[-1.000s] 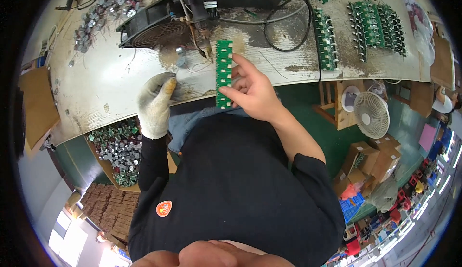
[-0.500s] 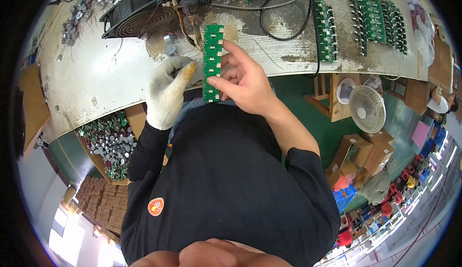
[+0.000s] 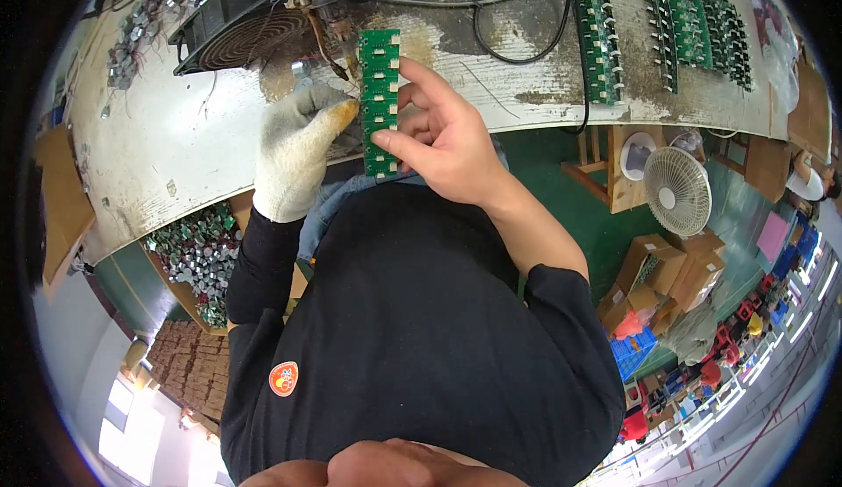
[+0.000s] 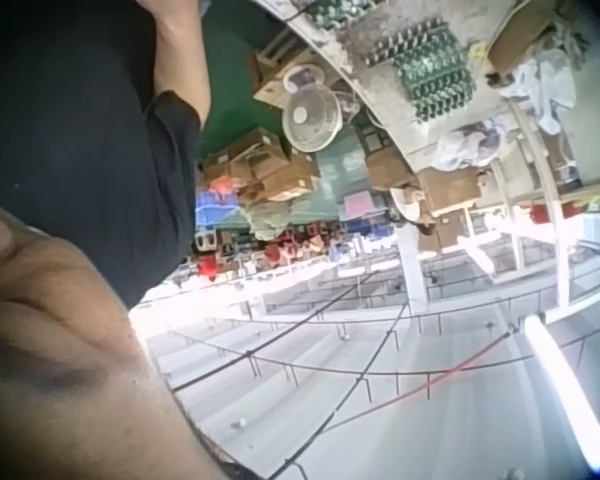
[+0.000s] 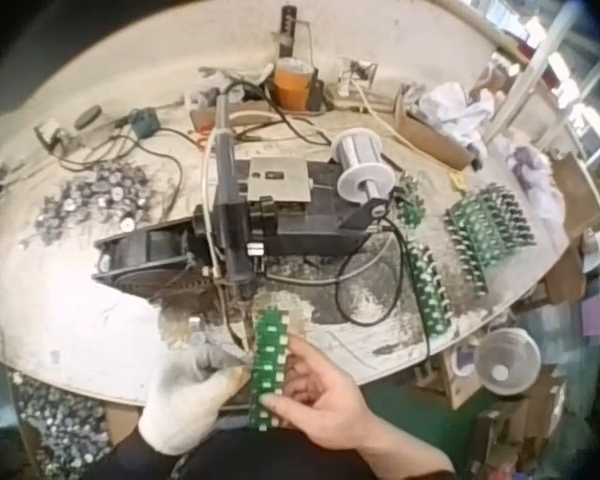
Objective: The person picks up a circuit board and a motor, then solders the motor's wires to the board. They repeat this process, soldering wires from multiple motors onto the same circuit board one by one.
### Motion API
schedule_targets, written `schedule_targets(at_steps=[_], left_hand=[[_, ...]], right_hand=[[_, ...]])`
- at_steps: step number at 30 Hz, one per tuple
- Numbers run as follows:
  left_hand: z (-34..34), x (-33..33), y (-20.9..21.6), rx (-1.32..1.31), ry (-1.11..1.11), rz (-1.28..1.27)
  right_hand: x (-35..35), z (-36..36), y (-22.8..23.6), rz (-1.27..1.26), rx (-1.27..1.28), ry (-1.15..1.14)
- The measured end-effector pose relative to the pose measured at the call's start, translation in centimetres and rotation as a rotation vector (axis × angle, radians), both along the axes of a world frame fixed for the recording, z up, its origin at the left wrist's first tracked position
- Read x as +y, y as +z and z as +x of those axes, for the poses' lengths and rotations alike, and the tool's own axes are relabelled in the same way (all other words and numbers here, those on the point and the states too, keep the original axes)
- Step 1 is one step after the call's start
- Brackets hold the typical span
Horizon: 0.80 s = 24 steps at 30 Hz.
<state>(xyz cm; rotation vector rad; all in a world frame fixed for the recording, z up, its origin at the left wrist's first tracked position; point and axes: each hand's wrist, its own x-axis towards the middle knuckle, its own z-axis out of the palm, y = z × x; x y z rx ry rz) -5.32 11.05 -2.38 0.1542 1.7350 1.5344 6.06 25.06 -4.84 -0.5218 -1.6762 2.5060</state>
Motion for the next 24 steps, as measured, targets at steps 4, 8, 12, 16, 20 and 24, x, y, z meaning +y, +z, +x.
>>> schedule_targets(at_steps=[4,8,12,16,20,24], left_hand=[[-0.2,0.1,-0.1,0.0,-0.014,-0.009],[-0.3,0.0,-0.1,-0.031,-0.017,-0.035],[-0.2,0.1,-0.2,0.002,0.02,-0.004],[-0.1,0.1,-0.4,-0.012,0.035,-0.006],[0.1,-0.2,-1.1,-0.021,0.029,0.004],[0.5,-0.1,-1.0,-0.06,0.035,0.015]], right_hand=[[0.0,0.1,-0.2,0.013,-0.001,-0.018],[0.1,-0.1,0.1,0.015,0.007,-0.014],[0.2,-0.2,0.0,0.034,0.01,0.009],[0.2,-0.1,-0.1,0.026,0.012,0.004],[0.0,0.2,-0.3,0.029,0.0,0.003],[-0.1,0.4,-0.5,0.024,-0.013,-0.001]])
